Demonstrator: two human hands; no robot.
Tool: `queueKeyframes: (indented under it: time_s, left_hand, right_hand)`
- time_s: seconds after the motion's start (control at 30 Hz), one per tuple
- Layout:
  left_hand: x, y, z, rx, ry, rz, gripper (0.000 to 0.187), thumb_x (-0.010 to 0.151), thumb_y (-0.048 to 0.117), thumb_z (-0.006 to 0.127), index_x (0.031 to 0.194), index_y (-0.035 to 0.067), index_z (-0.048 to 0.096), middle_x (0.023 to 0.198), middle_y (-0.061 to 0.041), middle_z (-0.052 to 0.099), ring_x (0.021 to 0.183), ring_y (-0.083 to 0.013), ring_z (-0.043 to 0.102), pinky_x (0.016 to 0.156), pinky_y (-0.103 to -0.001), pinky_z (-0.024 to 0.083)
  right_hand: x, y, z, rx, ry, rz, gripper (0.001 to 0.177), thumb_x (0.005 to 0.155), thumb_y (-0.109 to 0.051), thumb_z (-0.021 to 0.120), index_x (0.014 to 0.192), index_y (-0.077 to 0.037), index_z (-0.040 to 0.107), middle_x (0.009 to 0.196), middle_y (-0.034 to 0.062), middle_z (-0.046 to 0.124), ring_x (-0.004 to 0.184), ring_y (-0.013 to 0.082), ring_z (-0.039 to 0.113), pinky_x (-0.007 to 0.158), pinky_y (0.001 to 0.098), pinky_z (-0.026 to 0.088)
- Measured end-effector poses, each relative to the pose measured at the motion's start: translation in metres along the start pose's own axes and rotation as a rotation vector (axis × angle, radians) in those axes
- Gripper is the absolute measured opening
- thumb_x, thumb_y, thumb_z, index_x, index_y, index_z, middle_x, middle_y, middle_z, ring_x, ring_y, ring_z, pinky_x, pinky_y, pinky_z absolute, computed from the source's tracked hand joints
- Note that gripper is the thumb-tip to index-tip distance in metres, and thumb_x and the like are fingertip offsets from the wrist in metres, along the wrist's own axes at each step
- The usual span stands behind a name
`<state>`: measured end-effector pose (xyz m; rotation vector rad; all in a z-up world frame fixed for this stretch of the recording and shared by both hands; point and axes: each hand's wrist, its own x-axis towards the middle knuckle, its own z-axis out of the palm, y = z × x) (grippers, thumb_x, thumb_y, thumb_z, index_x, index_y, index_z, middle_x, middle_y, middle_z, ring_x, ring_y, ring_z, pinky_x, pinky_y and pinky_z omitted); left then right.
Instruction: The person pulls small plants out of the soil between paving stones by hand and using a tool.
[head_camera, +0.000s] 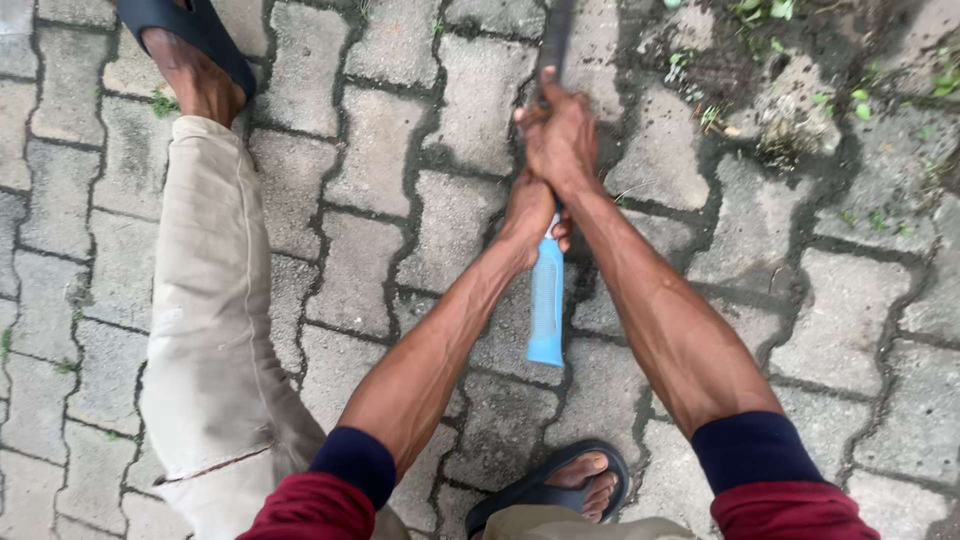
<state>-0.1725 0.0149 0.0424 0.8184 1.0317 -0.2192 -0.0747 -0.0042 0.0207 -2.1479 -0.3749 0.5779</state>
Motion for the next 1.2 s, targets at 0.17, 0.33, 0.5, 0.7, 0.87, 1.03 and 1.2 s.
queueKeyframes:
  time_s: [0.17,0.33,0.5,0.7,0.87,1.03,1.2]
  left_hand:
    - [-0.019,0.000,0.002,0.003,0.022,0.046,0.019,0.107,0.025,0.034,0.110,0.010,0.045,0.057,-0.005,0.044,0.034,-0.0145,0.041,0.028,-0.036,0.040]
    - [-0.034,0.018,-0.015,0.143,0.144,0.141,0.016,0.105,0.023,0.034,0.115,0.013,0.043,0.057,-0.006,0.047,0.035,-0.0156,0.042,0.029,-0.037,0.040]
    - [-0.024,0.037,-0.016,0.208,0.001,0.001,0.028,0.109,0.030,0.031,0.119,0.006,0.044,0.061,-0.004,0.047,0.038,-0.0134,0.044,0.032,-0.036,0.046]
    - [-0.069,0.053,-0.033,0.433,-0.172,-0.055,0.037,0.108,0.037,0.025,0.128,0.012,0.044,0.062,-0.003,0.049,0.039,-0.0110,0.042,0.032,-0.032,0.043]
    - [-0.093,-0.015,0.006,0.412,0.022,0.097,0.042,0.107,0.036,0.037,0.139,0.009,0.039,0.066,-0.006,0.057,0.042,-0.0139,0.049,0.035,-0.033,0.047]
    - [-0.109,-0.035,0.016,0.425,0.056,0.292,0.047,0.097,0.023,0.065,0.137,0.007,0.047,0.072,-0.006,0.062,0.051,-0.0138,0.058,0.042,-0.031,0.049]
    - [-0.091,-0.009,0.057,0.318,-0.143,0.325,0.034,0.098,0.021,0.068,0.124,0.000,0.061,0.076,-0.005,0.063,0.055,-0.0119,0.060,0.045,-0.029,0.050]
  right_hand:
    - [-0.003,0.011,0.018,0.133,0.090,-0.191,0.066,0.084,-0.018,0.085,0.140,0.002,0.057,0.102,0.0196,0.076,0.091,0.0249,0.075,0.083,0.0389,0.059]
    - [-0.004,-0.011,0.032,0.190,-0.013,0.001,0.066,0.090,-0.024,0.078,0.148,-0.004,0.053,0.116,0.0228,0.073,0.105,0.0275,0.072,0.094,0.0377,0.056]
    - [0.004,-0.009,0.032,0.259,0.165,0.066,0.071,0.087,-0.028,0.085,0.145,-0.003,0.052,0.129,0.0195,0.065,0.111,0.0281,0.066,0.096,0.0383,0.053]
    - [-0.041,-0.024,0.019,0.431,0.308,0.223,0.068,0.093,-0.018,0.067,0.155,-0.009,0.041,0.107,0.0137,0.069,0.094,0.0291,0.070,0.079,0.0424,0.060]
    - [-0.069,0.027,-0.009,0.313,0.379,-0.157,0.050,0.106,-0.013,0.065,0.150,-0.001,0.047,0.112,0.0127,0.069,0.097,0.0242,0.071,0.078,0.0422,0.060]
    - [-0.072,0.039,-0.047,0.873,0.017,0.372,0.027,0.097,-0.002,0.042,0.123,0.001,0.049,0.090,0.0182,0.069,0.064,0.0292,0.071,0.050,0.0436,0.057]
    - [-0.041,0.064,-0.112,0.949,-0.132,0.300,0.021,0.100,0.001,0.041,0.111,0.013,0.054,0.088,0.0214,0.068,0.068,0.0302,0.074,0.056,0.0430,0.067]
